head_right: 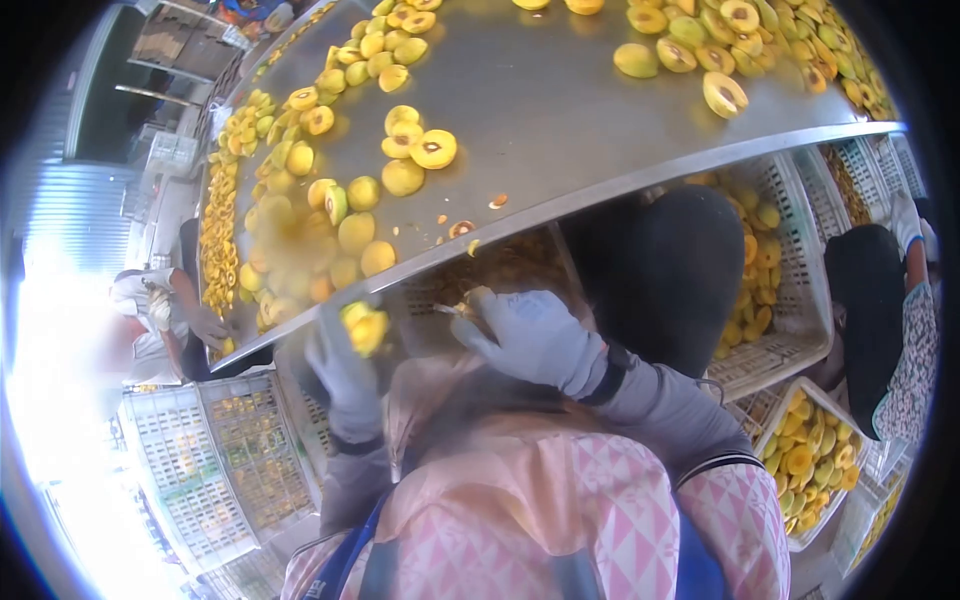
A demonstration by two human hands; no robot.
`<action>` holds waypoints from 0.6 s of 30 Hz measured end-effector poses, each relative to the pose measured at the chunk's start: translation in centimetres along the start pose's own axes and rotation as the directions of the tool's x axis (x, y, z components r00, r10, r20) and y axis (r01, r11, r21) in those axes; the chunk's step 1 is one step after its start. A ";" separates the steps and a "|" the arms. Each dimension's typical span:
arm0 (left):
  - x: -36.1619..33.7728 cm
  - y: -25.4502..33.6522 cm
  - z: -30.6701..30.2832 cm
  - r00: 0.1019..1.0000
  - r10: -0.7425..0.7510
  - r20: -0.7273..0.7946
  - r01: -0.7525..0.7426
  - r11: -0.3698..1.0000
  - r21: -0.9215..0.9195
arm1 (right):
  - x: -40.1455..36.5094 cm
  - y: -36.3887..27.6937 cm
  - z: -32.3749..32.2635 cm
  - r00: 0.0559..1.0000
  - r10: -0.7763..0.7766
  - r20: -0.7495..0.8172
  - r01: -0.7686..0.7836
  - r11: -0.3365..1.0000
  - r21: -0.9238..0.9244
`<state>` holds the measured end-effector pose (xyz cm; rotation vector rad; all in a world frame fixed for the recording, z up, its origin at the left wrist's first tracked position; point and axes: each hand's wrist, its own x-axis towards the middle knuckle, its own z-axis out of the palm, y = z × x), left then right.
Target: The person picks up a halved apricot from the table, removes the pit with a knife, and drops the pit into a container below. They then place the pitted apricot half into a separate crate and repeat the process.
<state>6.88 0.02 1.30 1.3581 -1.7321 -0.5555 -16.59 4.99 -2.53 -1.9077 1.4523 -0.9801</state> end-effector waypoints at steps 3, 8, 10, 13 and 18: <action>0.8 -0.5 -7.1 0.991 0.048 -0.128 -0.017 0.972 0.233 | -0.1 0.2 1.0 0.993 -0.083 -0.079 0.080 0.996 -0.030; 0.5 -8.6 -18.1 0.994 -0.110 -0.019 0.090 0.690 0.718 | -0.2 0.5 1.3 0.993 -0.112 0.035 0.113 0.993 -0.040; 1.7 -9.7 -19.2 0.965 -0.189 0.179 -0.103 0.354 0.929 | -0.1 0.4 1.3 0.992 -0.112 0.054 0.114 0.992 -0.044; 6.9 -10.9 -15.7 0.993 -0.047 0.112 -0.066 0.562 0.824 | 0.1 0.4 1.2 0.992 -0.102 0.076 0.107 0.993 -0.059; 15.7 -9.8 -5.7 0.979 0.107 0.172 -0.164 0.917 0.362 | 0.6 0.6 1.5 0.986 -0.039 0.161 0.048 0.998 -0.046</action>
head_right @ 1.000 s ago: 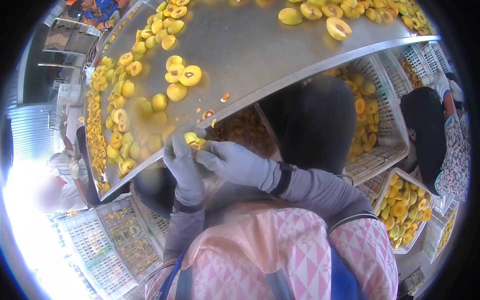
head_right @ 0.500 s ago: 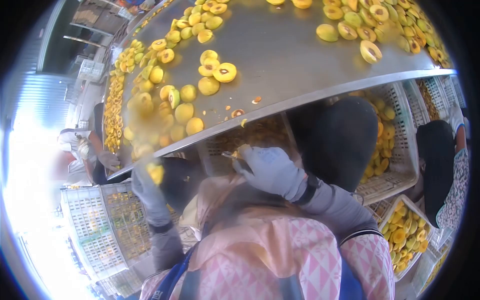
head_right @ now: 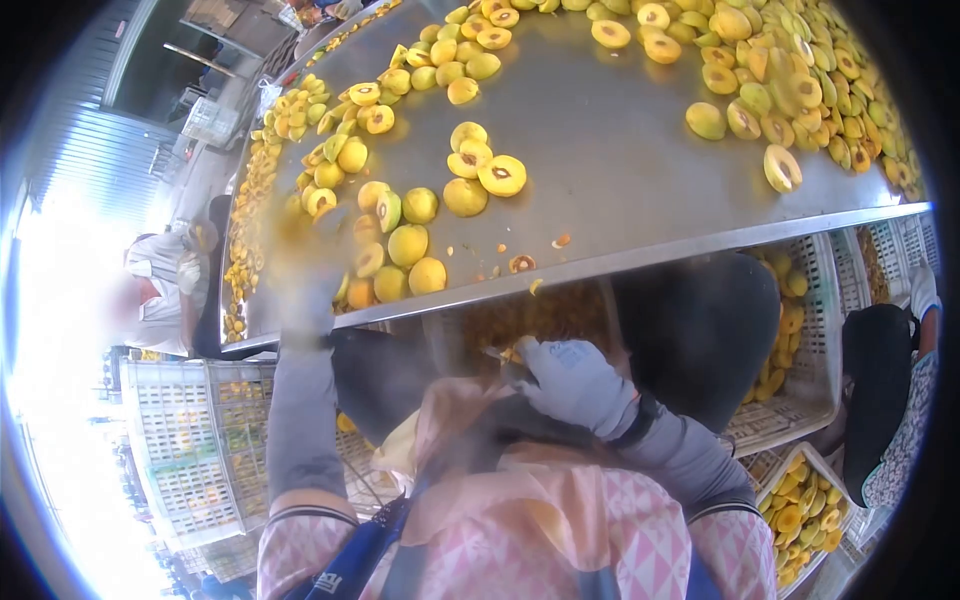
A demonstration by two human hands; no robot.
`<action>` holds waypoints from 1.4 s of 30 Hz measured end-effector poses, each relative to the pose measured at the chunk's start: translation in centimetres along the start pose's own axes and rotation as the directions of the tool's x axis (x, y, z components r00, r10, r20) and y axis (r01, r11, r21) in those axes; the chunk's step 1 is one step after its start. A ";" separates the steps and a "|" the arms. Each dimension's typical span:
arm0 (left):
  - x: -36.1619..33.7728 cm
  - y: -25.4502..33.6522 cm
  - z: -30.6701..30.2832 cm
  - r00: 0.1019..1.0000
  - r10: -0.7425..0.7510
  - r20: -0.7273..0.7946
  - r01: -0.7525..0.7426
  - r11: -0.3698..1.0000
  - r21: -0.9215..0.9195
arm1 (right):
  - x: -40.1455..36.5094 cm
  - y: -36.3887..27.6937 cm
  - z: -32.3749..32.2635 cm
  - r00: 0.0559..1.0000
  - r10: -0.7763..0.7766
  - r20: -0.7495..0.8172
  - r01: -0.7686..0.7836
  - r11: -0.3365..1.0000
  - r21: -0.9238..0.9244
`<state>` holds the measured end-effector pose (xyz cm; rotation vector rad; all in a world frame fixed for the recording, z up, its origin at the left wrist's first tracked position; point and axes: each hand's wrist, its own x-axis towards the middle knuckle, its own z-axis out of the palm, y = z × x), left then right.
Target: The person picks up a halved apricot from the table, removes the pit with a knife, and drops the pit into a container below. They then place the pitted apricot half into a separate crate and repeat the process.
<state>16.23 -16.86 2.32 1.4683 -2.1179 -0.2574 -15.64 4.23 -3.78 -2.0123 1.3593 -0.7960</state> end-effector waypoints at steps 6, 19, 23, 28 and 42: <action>5.3 -0.1 4.5 0.962 0.096 0.254 -0.166 0.948 0.271 | 0.4 0.0 -0.1 0.999 0.043 -0.025 -0.040 0.996 0.077; -4.5 13.0 4.3 0.878 -0.202 0.434 0.473 0.505 -0.722 | 3.4 -3.0 -2.4 0.960 0.099 -0.263 0.052 0.858 0.511; -7.0 19.0 5.6 0.826 -0.262 0.498 0.517 0.002 -0.856 | 2.8 -2.6 -0.9 0.918 0.106 -0.383 0.073 0.902 0.425; -8.6 19.0 8.3 0.998 0.015 -0.058 -0.041 0.876 -0.480 | 1.9 -2.0 -0.9 0.899 -0.021 -0.437 0.162 0.944 0.287; -10.4 15.7 8.7 0.999 -0.051 -0.009 0.037 0.829 -0.558 | 1.1 -2.2 -1.1 0.862 -0.136 -0.488 0.142 0.990 -0.025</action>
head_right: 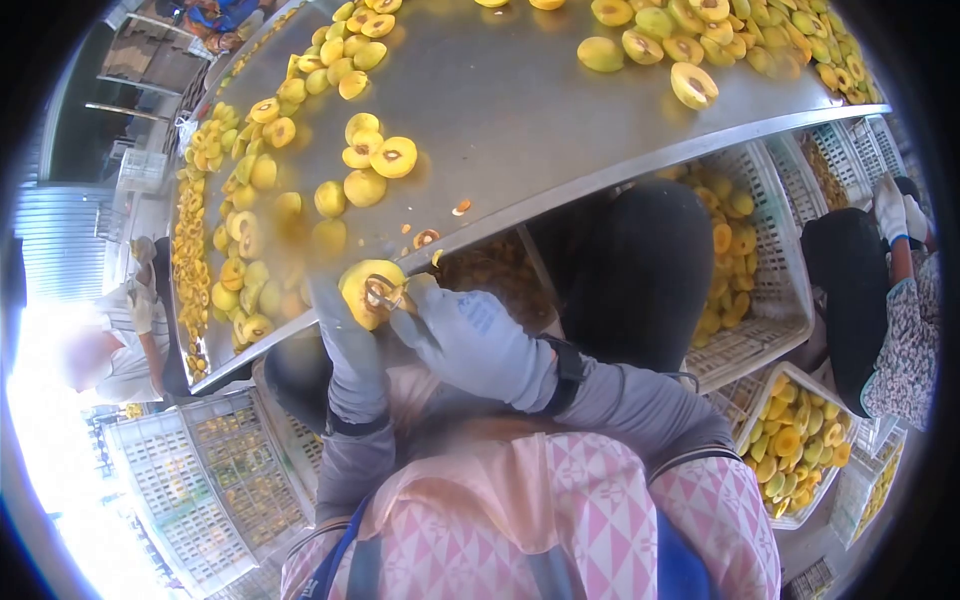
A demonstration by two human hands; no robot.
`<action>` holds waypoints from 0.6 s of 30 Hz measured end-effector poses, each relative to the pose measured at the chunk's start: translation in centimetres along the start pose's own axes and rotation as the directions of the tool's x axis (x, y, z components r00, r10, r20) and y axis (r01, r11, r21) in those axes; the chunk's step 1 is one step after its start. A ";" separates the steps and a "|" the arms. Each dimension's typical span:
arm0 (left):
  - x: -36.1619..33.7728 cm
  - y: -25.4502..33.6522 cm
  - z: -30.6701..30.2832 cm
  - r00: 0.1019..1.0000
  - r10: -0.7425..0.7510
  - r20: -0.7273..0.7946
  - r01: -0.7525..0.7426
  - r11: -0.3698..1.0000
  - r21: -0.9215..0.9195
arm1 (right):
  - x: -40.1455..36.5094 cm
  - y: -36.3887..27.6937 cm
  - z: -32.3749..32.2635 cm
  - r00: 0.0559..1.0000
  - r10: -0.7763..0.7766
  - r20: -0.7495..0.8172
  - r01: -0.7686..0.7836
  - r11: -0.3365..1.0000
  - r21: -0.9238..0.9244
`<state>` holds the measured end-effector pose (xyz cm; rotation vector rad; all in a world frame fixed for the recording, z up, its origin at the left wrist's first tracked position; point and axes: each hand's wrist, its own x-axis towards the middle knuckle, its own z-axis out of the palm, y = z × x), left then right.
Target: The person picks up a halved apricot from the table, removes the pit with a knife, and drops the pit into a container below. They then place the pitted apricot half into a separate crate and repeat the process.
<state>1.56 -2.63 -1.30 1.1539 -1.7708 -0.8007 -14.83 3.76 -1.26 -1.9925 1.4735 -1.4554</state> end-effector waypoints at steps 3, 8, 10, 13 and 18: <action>-0.1 -0.7 0.0 0.993 0.117 0.025 -0.120 0.972 0.201 | -0.5 0.2 0.8 0.998 0.053 -0.018 -0.052 0.997 0.049; -0.2 -1.4 -0.4 0.979 0.175 0.103 -0.200 0.914 0.352 | -0.7 0.2 0.6 0.999 0.030 0.028 -0.032 0.997 0.067; -0.1 -1.6 -0.8 0.990 0.061 0.131 -0.091 0.968 0.234 | -0.5 -0.2 0.0 0.999 -0.008 0.039 0.006 0.999 0.041; 0.4 -2.6 -1.4 0.977 -0.092 0.192 0.070 0.990 0.119 | -1.0 0.1 -0.2 0.994 -0.052 0.098 0.047 0.997 0.059; 1.4 0.2 -1.0 0.936 -0.290 0.200 0.320 0.937 -0.140 | -1.7 0.1 0.7 0.999 -0.016 0.032 0.015 0.999 0.043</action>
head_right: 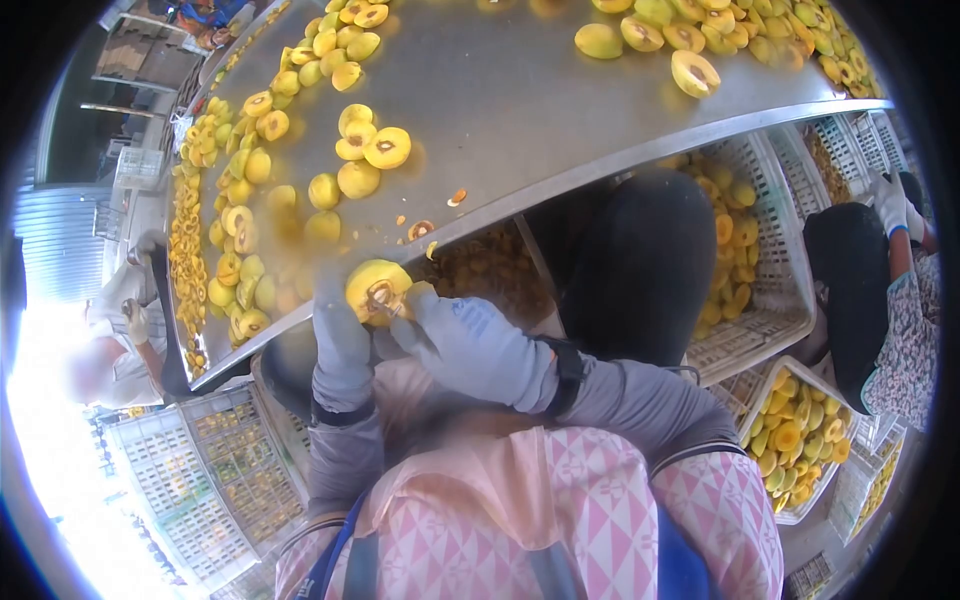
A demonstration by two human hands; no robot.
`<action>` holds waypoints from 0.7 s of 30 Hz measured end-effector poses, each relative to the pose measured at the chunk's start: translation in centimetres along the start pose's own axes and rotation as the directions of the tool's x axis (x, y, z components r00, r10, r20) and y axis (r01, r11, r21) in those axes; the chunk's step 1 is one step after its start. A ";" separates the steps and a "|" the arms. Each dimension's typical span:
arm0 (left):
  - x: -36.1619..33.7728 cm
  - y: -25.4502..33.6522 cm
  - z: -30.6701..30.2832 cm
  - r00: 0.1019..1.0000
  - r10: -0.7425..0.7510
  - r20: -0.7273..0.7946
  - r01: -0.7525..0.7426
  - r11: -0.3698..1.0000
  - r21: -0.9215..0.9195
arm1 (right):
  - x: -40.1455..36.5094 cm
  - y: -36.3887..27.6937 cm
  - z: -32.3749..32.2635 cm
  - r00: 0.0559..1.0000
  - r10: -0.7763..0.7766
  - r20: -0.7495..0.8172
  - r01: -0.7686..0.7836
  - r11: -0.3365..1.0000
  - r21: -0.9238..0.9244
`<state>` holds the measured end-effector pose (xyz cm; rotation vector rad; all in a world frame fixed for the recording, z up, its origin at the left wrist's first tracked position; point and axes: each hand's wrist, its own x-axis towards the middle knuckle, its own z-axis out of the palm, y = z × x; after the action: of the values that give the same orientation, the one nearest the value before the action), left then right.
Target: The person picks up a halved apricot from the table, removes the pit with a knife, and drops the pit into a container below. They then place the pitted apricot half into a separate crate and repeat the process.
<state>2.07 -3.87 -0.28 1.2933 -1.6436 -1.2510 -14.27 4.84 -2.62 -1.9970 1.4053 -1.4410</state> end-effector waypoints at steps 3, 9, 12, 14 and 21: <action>-0.9 2.4 2.9 0.995 -0.078 -0.069 0.047 0.931 -0.362 | 0.2 0.4 0.4 0.998 -0.043 -0.047 0.044 0.999 0.017; -1.1 2.0 3.1 0.994 -0.006 -0.107 -0.032 0.937 -0.347 | 0.4 -1.0 -1.2 0.953 0.191 0.237 -0.233 0.958 0.168; -0.9 2.5 3.2 0.995 0.038 -0.096 -0.069 0.939 -0.337 | 0.8 -0.3 -1.4 0.956 0.158 0.245 -0.219 0.944 0.246; -1.1 2.5 3.4 0.993 0.058 -0.105 -0.086 0.953 -0.290 | 0.5 0.1 -0.9 0.933 0.193 0.304 -0.275 0.928 0.253; -0.8 2.1 2.7 0.989 0.120 -0.087 -0.121 0.993 -0.009 | 2.5 -0.1 -2.6 0.850 0.318 0.421 -0.504 0.726 0.468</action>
<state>-0.79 -2.32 0.94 1.2038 -1.6233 -1.1175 -16.36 3.49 -0.06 -1.3387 1.0317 -1.0962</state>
